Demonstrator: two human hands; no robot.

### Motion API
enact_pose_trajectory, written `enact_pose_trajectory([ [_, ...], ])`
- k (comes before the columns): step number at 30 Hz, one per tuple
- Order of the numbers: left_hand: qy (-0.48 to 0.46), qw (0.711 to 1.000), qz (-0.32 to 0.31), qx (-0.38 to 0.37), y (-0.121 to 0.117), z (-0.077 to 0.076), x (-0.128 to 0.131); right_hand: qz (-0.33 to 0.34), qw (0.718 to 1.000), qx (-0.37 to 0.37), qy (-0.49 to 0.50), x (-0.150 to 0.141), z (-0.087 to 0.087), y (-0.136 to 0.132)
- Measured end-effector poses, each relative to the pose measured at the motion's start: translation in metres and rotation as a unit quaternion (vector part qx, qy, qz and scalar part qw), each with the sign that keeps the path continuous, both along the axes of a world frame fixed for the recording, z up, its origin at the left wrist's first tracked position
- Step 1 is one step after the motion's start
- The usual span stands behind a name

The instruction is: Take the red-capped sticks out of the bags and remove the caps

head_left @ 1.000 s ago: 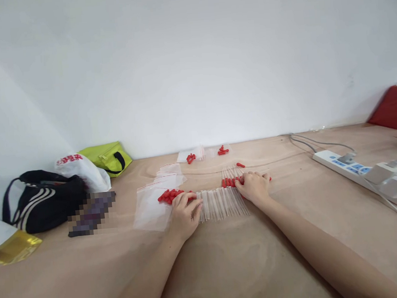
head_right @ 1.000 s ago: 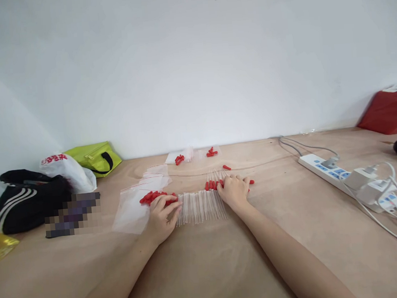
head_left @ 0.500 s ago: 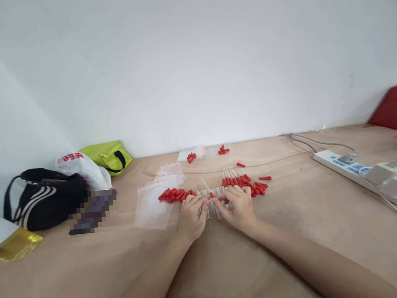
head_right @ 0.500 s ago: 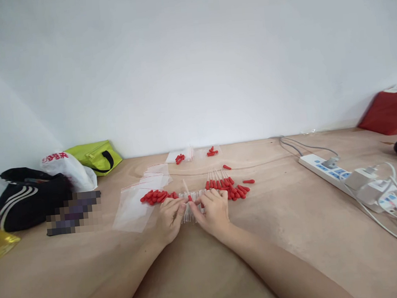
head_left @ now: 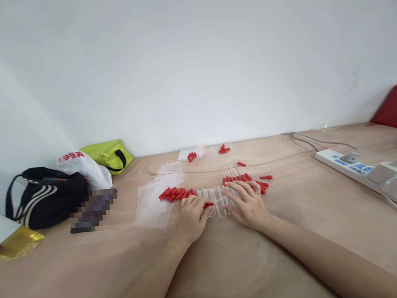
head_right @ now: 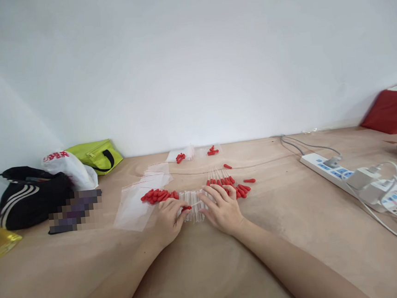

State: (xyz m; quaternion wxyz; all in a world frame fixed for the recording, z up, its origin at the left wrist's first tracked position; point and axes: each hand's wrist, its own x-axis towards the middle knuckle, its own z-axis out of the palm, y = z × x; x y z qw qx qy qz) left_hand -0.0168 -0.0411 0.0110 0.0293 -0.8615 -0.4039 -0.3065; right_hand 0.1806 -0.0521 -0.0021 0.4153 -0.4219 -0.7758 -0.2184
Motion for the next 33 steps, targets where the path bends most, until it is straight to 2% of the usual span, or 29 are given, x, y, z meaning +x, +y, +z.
enact_pose_trajectory([
  [7, 0.017, 0.994, -0.034, 0.100, -0.004, -0.006, 0.005, 0.042, 0.998, -0.045, -0.028, 0.007, -0.010, -0.001],
  [25, 0.045, 0.990, -0.051, 0.126, -0.008, -0.005, -0.001, 0.088, 0.994, -0.058, -0.041, 0.009, -0.009, -0.009],
  [29, 0.034, 0.993, -0.015, 0.111, -0.004, -0.007, -0.012, 0.058, 0.996, -0.072, -0.007, 0.017, -0.011, -0.006],
  [33, -0.078, 0.989, 0.056, 0.114, 0.008, -0.009, -0.025, -0.013, 0.995, -0.074, 0.066, 0.023, -0.012, 0.000],
])
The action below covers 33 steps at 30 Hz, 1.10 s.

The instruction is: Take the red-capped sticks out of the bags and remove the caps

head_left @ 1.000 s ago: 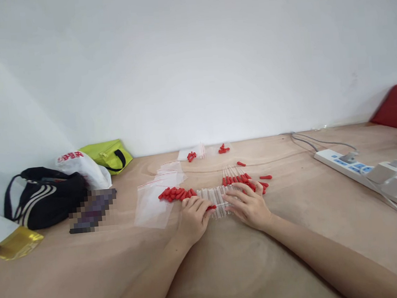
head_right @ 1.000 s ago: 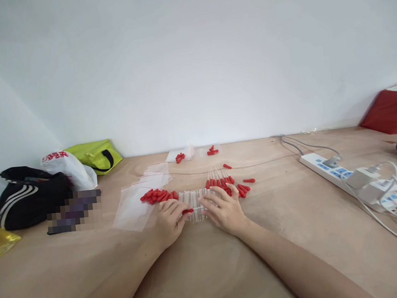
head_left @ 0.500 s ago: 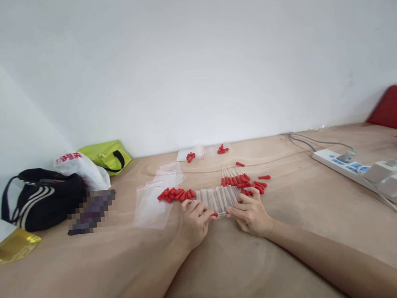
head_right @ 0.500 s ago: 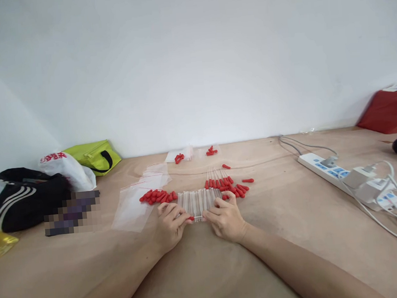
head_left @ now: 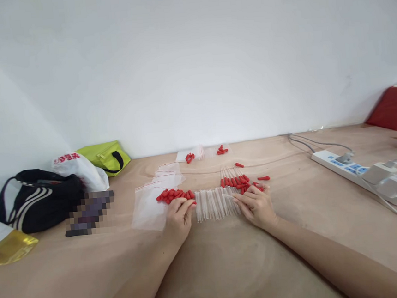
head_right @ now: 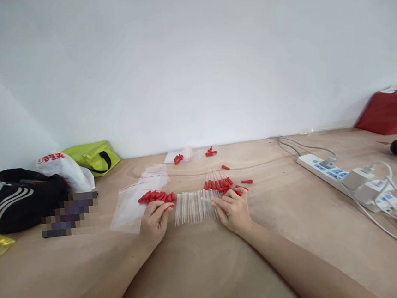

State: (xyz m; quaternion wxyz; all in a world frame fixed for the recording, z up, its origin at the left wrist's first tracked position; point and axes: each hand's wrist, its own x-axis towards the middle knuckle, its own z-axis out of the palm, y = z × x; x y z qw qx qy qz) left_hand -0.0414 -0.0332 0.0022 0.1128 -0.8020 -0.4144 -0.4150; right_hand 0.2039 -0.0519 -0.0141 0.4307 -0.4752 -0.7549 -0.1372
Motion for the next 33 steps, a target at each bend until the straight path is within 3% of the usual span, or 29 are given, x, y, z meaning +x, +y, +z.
enact_pose_trajectory([
  [4, -0.098, 0.992, 0.082, 0.004, 0.016, 0.006, -0.009, -0.050, 0.999, -0.015, 0.012, -0.006, 0.000, 0.006],
  [7, -0.128, 0.982, 0.141, -0.009, 0.027, 0.009, -0.019, -0.077, 0.997, -0.028, 0.001, -0.014, 0.001, 0.010],
  [10, -0.133, 0.978, 0.162, -0.013, 0.036, 0.007, -0.027, -0.089, 0.995, -0.035, -0.013, -0.018, 0.001, 0.012],
  [17, -0.065, 0.986, 0.145, -0.042, 0.040, -0.002, -0.026, -0.078, 0.992, -0.080, -0.053, -0.020, 0.003, 0.014],
  [26, -0.014, 0.989, 0.150, -0.015, 0.022, 0.006, -0.017, -0.028, 0.987, -0.148, -0.058, -0.020, 0.010, 0.007],
  [30, 0.009, 0.997, 0.083, 0.001, 0.010, 0.006, -0.006, -0.093, 0.979, -0.180, -0.013, -0.011, 0.014, 0.018],
  [33, 0.044, 0.999, 0.014, -0.019, 0.004, 0.004, 0.002, -0.195, 0.945, -0.261, 0.018, 0.007, 0.023, 0.043],
])
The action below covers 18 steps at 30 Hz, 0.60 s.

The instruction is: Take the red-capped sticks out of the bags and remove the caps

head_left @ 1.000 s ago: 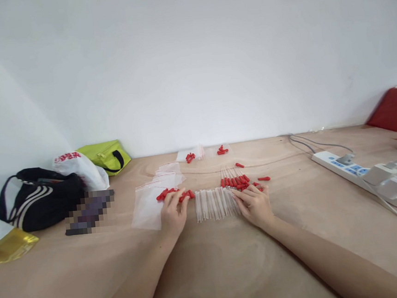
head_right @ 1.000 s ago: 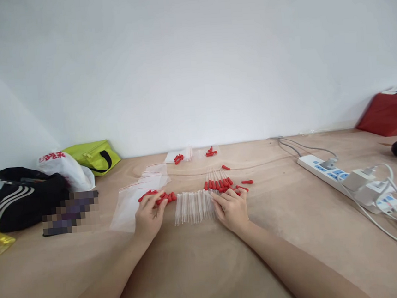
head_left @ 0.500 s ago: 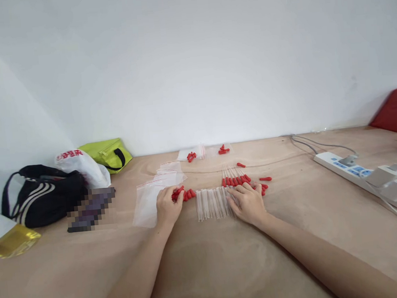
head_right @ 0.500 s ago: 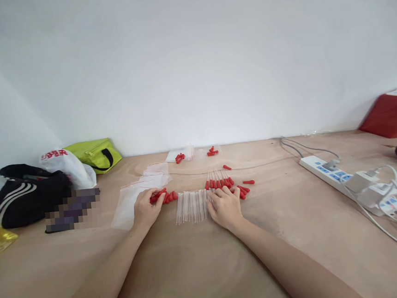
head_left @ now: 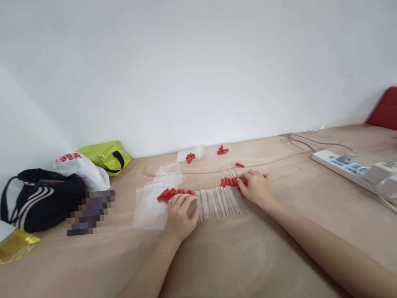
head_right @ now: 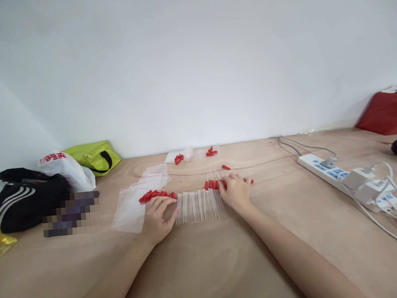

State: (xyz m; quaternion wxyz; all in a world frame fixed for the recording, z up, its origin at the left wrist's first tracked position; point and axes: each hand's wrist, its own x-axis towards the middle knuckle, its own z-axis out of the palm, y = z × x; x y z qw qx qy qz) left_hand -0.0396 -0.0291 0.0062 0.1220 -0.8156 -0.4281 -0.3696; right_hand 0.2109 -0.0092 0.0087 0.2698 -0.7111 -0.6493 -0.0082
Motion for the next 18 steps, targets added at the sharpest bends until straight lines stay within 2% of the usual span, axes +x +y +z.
enact_pose_trajectory([
  [2, 0.018, 0.999, -0.029, -0.014, -0.001, -0.001, 0.003, -0.067, 0.993, -0.096, 0.025, 0.014, 0.006, 0.022],
  [3, 0.022, 0.999, -0.037, -0.018, -0.001, -0.001, 0.004, -0.082, 0.989, -0.116, 0.032, 0.021, 0.008, 0.033],
  [6, 0.020, 0.999, -0.044, -0.022, 0.000, -0.002, 0.003, -0.103, 0.981, -0.155, 0.047, 0.034, 0.009, 0.063],
  [9, 0.014, 0.999, -0.042, -0.022, 0.002, -0.002, 0.001, -0.110, 0.975, -0.186, 0.061, 0.037, 0.003, 0.082],
  [12, 0.015, 0.999, -0.043, -0.026, 0.002, -0.003, 0.000, -0.113, 0.973, -0.190, 0.065, 0.036, 0.000, 0.088],
  [15, 0.011, 0.999, -0.030, -0.016, 0.003, -0.003, 0.000, -0.115, 0.977, -0.170, 0.057, 0.033, 0.005, 0.086],
  [18, -0.032, 0.998, 0.054, 0.023, 0.006, -0.002, -0.001, -0.084, 0.986, -0.133, 0.045, 0.020, 0.015, 0.078],
])
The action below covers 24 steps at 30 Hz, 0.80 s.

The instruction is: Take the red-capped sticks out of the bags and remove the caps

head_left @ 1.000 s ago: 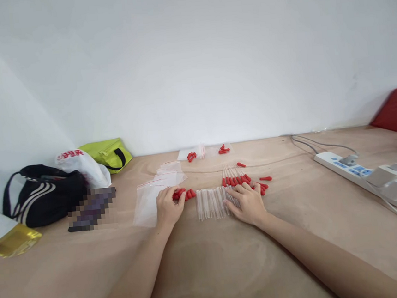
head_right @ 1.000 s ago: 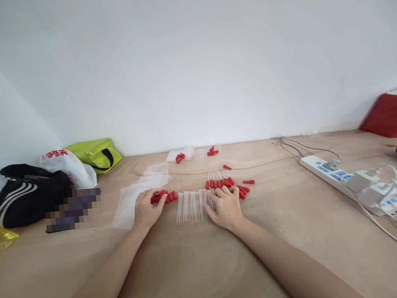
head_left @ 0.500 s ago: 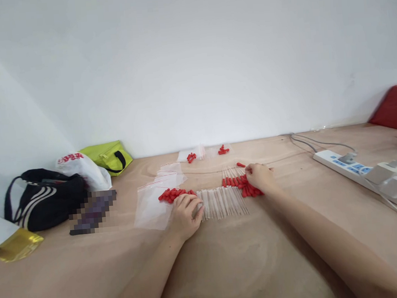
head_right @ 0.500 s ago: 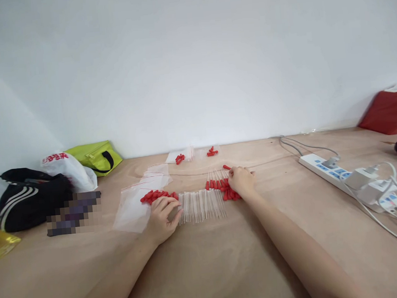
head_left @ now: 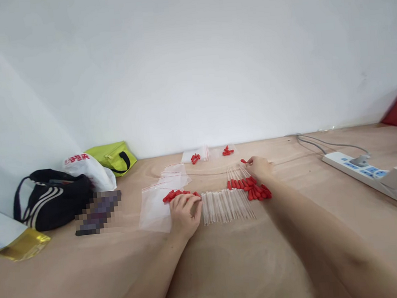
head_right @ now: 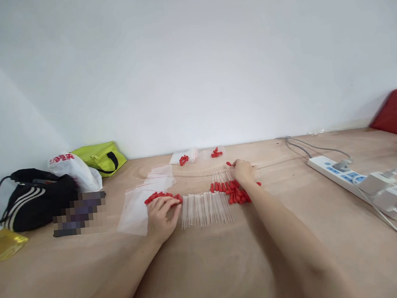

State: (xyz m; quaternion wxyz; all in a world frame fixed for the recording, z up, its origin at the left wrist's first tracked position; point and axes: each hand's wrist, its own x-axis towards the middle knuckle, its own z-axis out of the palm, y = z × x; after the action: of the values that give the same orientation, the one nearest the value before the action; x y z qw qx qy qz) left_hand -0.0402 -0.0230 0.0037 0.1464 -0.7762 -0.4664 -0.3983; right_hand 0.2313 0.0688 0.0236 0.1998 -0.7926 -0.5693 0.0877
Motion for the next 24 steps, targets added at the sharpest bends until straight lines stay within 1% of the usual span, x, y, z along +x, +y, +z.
enact_pose_trajectory([
  [1, -0.020, 0.999, 0.039, 0.012, 0.001, 0.000, -0.001, 0.025, 1.000, 0.013, -0.002, -0.008, 0.003, -0.004],
  [3, -0.055, 0.992, 0.110, 0.022, 0.004, 0.002, -0.003, 0.102, 0.994, 0.030, -0.001, -0.029, 0.008, -0.014],
  [5, -0.071, 0.986, 0.147, 0.015, 0.005, 0.002, -0.007, 0.195, 0.980, 0.042, -0.002, -0.056, 0.009, -0.026],
  [6, -0.072, 0.986, 0.152, 0.008, 0.006, 0.003, -0.009, 0.236, 0.971, 0.047, -0.005, -0.071, 0.009, -0.031],
  [8, -0.066, 0.988, 0.140, -0.007, 0.005, 0.002, -0.012, 0.303, 0.951, 0.062, -0.012, -0.097, 0.007, -0.040],
  [10, -0.055, 0.991, 0.118, -0.018, 0.004, 0.001, -0.015, 0.346, 0.935, 0.075, -0.021, -0.118, 0.005, -0.045],
  [12, -0.046, 0.993, 0.107, -0.023, 0.004, -0.001, -0.016, 0.369, 0.925, 0.083, -0.028, -0.132, 0.003, -0.045],
  [14, -0.032, 0.994, 0.102, -0.027, 0.004, -0.002, -0.017, 0.380, 0.920, 0.087, -0.033, -0.138, 0.002, -0.044],
  [16, -0.016, 0.994, 0.098, -0.035, 0.006, -0.004, -0.018, 0.383, 0.919, 0.086, -0.036, -0.138, 0.002, -0.042],
  [18, -0.003, 0.994, 0.096, -0.044, 0.007, -0.005, -0.018, 0.365, 0.927, 0.074, -0.035, -0.131, 0.002, -0.041],
  [21, 0.001, 0.994, 0.095, -0.052, 0.008, -0.004, -0.018, 0.291, 0.955, 0.051, -0.037, -0.109, 0.004, -0.036],
  [24, -0.014, 0.994, 0.101, -0.050, 0.008, -0.003, -0.016, 0.181, 0.982, 0.030, -0.050, -0.079, 0.004, -0.029],
])
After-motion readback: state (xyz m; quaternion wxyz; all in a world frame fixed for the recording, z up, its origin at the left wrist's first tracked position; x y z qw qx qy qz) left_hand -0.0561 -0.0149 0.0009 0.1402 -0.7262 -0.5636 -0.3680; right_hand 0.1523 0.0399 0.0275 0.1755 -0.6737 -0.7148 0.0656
